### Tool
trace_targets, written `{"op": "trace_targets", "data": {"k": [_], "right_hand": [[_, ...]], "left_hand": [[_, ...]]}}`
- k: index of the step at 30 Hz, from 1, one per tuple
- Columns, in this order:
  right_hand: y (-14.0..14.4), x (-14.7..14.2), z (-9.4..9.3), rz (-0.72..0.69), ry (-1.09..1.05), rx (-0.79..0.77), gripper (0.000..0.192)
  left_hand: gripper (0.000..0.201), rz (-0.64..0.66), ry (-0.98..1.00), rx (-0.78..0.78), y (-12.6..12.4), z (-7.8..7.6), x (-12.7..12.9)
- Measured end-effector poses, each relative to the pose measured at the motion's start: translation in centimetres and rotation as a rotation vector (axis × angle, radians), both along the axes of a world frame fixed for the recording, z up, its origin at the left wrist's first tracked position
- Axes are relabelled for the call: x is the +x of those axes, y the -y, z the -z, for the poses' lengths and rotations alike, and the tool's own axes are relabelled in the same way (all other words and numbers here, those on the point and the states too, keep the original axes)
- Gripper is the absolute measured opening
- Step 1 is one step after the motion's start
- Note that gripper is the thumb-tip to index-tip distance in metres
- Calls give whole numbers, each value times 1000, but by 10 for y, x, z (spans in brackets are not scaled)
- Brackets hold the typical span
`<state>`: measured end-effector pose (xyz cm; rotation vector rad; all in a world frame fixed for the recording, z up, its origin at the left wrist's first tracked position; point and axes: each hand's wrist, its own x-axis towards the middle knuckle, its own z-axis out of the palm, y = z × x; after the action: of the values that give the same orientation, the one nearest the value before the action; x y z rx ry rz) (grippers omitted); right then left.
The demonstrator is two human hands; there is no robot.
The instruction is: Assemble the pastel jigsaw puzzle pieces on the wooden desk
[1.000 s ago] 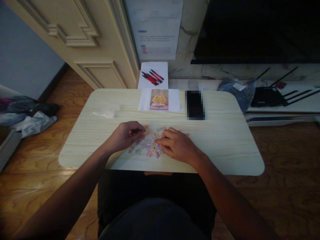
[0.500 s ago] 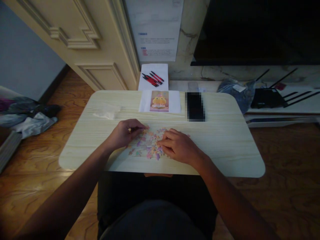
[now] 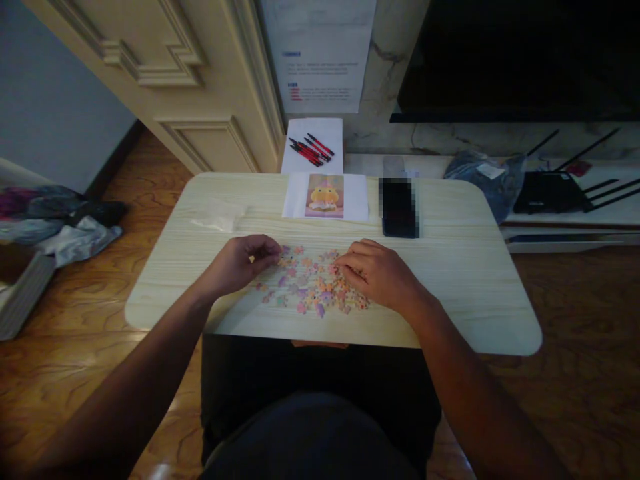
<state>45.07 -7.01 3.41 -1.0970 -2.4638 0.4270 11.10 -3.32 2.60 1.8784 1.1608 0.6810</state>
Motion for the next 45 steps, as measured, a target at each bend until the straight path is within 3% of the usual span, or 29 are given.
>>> {"op": "trace_targets", "data": {"k": [7,12,24,30,36,45], "right_hand": [[-4,7,-2,94,-5,-87,19],[-4,8,4,14,-82,-143,22],[-2,4,19,5,-186,-74,27],[-4,8,20,97,-258,18,24],[-4,14,17,243,-313,44,22],[-5,14,18,271,-331,39,22]], "left_hand": [[13,12,-23,-3,3,3,-2],[13,41,-80,61,3,3,-2],[14,121,-120,99,9,-1,-9],[18,137,-137,126,13,-4,-11],[15,73,-155,173,22,-5,-12],[14,-22,-199,263,37,-3,-13]]}}
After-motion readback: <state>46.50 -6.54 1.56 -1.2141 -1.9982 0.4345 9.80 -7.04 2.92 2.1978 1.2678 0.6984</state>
